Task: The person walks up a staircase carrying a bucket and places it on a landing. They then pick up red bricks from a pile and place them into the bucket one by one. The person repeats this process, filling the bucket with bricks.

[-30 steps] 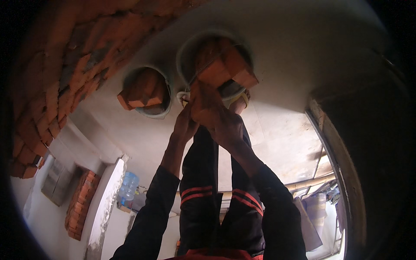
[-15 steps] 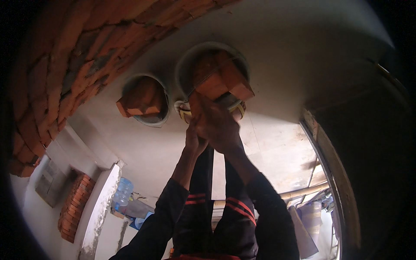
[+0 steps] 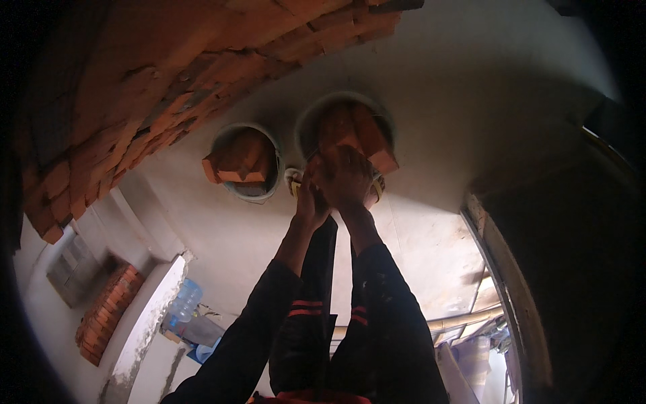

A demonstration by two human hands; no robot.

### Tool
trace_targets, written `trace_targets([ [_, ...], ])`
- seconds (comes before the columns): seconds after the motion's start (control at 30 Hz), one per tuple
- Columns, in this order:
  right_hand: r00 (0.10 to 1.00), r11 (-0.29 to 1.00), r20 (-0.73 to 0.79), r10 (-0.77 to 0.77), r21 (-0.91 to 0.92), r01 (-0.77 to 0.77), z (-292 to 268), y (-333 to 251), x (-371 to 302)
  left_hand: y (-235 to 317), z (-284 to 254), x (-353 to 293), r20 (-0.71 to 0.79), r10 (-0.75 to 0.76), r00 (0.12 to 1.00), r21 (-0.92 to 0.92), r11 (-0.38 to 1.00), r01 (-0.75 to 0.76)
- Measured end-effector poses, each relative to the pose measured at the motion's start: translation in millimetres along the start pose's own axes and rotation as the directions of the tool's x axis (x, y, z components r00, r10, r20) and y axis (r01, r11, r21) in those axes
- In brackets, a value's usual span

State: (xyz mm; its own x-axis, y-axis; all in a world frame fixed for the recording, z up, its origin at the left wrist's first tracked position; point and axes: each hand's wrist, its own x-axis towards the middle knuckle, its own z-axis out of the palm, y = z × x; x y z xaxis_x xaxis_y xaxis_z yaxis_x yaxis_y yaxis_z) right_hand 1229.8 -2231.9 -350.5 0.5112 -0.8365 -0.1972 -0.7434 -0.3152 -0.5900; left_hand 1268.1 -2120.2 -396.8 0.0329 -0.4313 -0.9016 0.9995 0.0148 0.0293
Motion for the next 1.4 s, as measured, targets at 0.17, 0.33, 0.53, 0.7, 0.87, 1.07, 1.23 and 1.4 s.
trace_targets([
  [0.17,0.946,0.947,0.069,-0.318,-0.02,0.32,-4,0,11,-8,-27,-48,-0.282,0.066,0.957,0.437,0.897,0.067],
  [0.33,0.869,0.877,0.138,-0.475,-0.008,0.481,-30,8,6,-10,-91,-143,-0.122,0.315,0.941,0.99,0.108,0.092],
  [0.53,0.877,0.922,0.386,-0.286,-0.14,0.362,-77,48,-81,-93,-242,-316,-0.35,0.548,0.76,0.934,0.139,0.329],
  [0.7,0.778,0.87,0.545,0.311,-0.493,-0.003,-134,132,-97,-115,-198,-381,-0.391,0.135,0.91,0.654,0.736,0.172],
  [0.87,0.648,0.907,0.746,0.157,-0.368,0.204,-129,4,-91,-129,-218,-455,-0.432,0.36,0.827,0.627,0.779,-0.011],
  [1.07,0.474,0.917,0.876,-0.088,-0.115,0.382,-79,-140,-151,-186,-285,-505,-0.515,0.561,0.648,0.519,0.806,-0.285],
  [1.23,0.19,0.848,0.979,-0.074,-0.039,0.529,-51,-168,-273,-341,-341,-530,-0.711,0.479,0.515,0.19,0.835,-0.516],
  [1.4,-0.001,0.806,0.99,0.143,-0.116,0.581,-40,-184,-351,-473,-341,-546,-0.808,0.19,0.557,-0.264,0.73,-0.631],
])
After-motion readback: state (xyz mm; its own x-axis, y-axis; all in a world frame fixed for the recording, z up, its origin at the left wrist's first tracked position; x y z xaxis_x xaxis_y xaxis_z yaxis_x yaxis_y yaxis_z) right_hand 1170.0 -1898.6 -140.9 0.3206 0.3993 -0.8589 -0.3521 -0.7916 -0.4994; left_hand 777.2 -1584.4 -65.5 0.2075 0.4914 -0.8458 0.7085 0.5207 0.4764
